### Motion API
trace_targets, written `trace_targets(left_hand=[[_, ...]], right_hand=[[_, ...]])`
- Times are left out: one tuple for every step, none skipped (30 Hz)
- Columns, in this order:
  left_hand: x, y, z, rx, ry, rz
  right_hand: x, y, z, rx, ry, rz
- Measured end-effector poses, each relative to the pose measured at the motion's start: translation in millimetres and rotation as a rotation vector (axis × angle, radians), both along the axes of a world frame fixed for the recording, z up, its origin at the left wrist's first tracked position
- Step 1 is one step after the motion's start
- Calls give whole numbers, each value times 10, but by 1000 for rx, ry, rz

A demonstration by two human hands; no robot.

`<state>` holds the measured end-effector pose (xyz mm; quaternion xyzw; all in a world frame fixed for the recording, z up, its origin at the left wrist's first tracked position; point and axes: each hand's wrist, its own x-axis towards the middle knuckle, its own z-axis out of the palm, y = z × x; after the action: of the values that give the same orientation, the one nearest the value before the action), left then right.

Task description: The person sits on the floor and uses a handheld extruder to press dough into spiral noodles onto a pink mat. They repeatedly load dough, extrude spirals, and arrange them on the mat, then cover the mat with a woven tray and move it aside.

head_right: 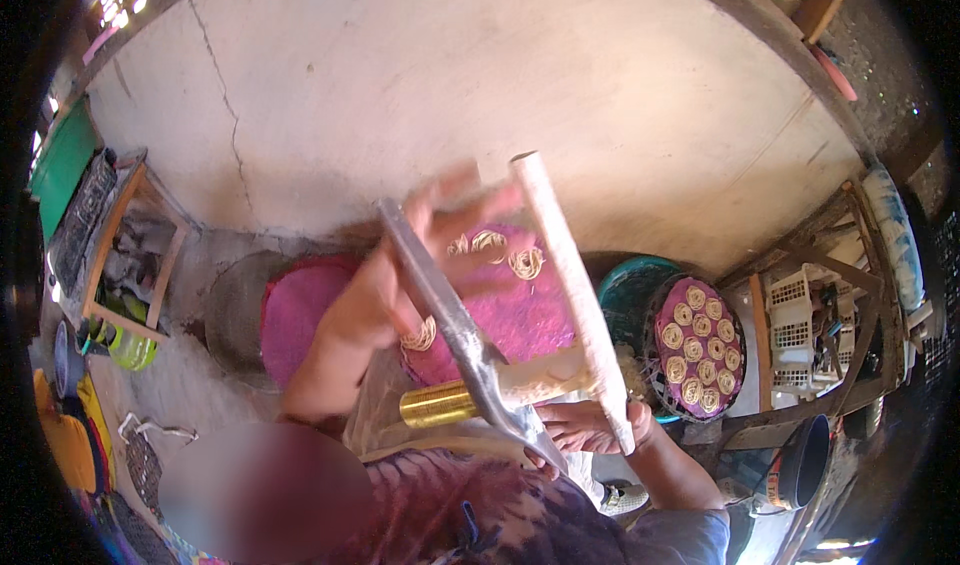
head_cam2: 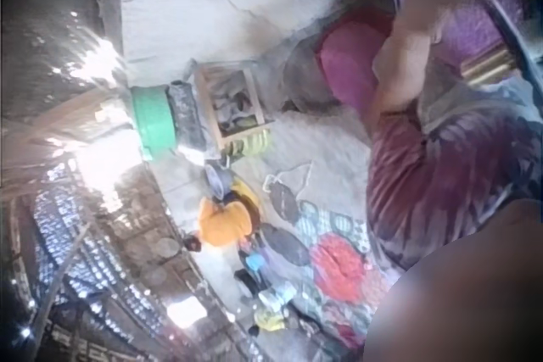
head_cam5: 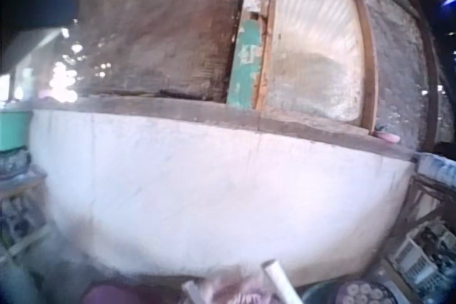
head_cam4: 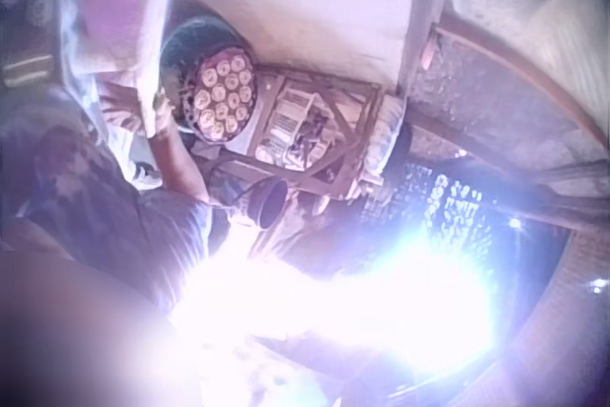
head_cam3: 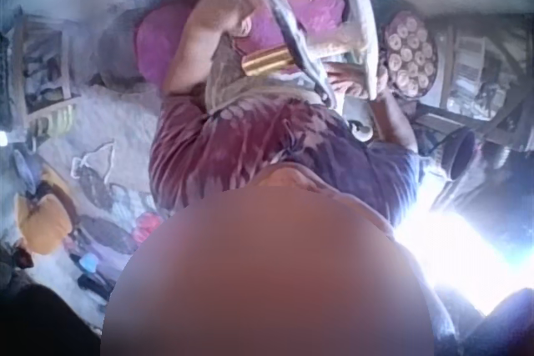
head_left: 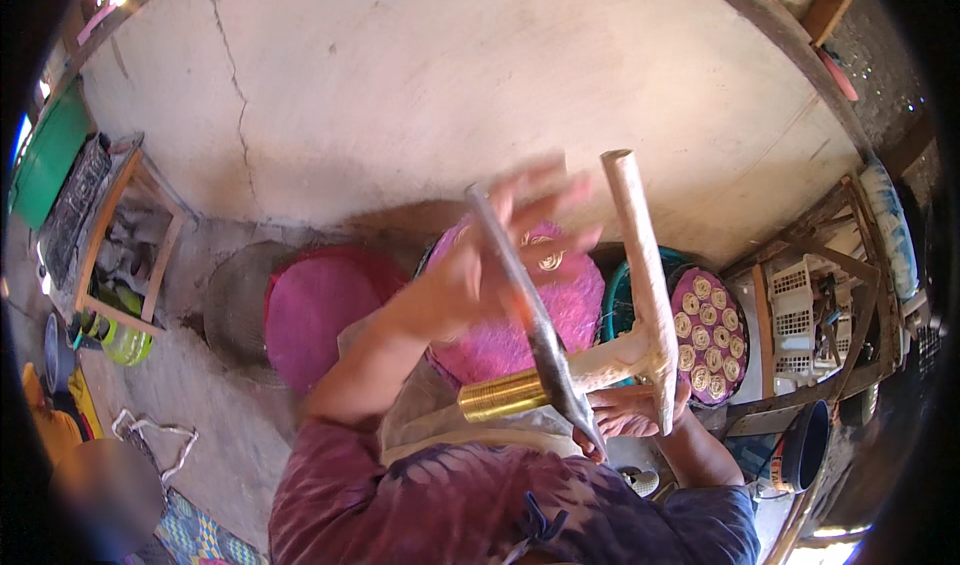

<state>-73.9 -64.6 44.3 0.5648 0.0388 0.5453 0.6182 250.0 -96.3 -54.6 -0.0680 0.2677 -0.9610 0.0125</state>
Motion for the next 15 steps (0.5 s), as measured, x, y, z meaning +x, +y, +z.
trace_targets(left_hand=[[39, 102, 79, -107, -230, -84], [79, 212, 131, -143, -305, -127], [97, 328, 150, -151, -308, -182], [104, 441, 127, -141, -333, -254], [103, 533, 53, -104, -293, -179], [77, 618, -69, -216, -256, -107], [38, 702, -224, -254, -299, -108], [-31, 785, -410, -420, -363, -94], [-106, 853, -627, -510, -493, -153], [-174, 906, -868, -563, -592, -216], [-200, 918, -1128, -666, -664, -140], [-245, 928, -1377, -711, -772, -180], [-274, 916, -1610, -622, -838, -210], [-284, 878, -1817, -601, -905, -202], [-281, 864, -1974, -589, -971, -188]], right_hand=[[-22, -38, -93, -72, 35, 11], [-41, -64, -135, -103, 55, 9], [-58, -43, -130, -102, 41, 0], [-71, -14, -85, -70, 7, -19], [-88, 47, -16, -11, -72, -32], [-89, 101, 78, 127, -191, -76], [-107, 191, 165, 222, -322, -82], [-147, 262, 222, 245, -447, -141], [-198, 322, 253, 294, -554, -173], [-270, 383, 247, 288, -680, -191], [-340, 423, 222, 271, -766, -207], [-410, 442, 178, 230, -763, -220], [-492, 455, 113, 188, -762, -211], [-531, 467, 87, 200, -780, -191], [-569, 493, 69, 174, -786, -135]])
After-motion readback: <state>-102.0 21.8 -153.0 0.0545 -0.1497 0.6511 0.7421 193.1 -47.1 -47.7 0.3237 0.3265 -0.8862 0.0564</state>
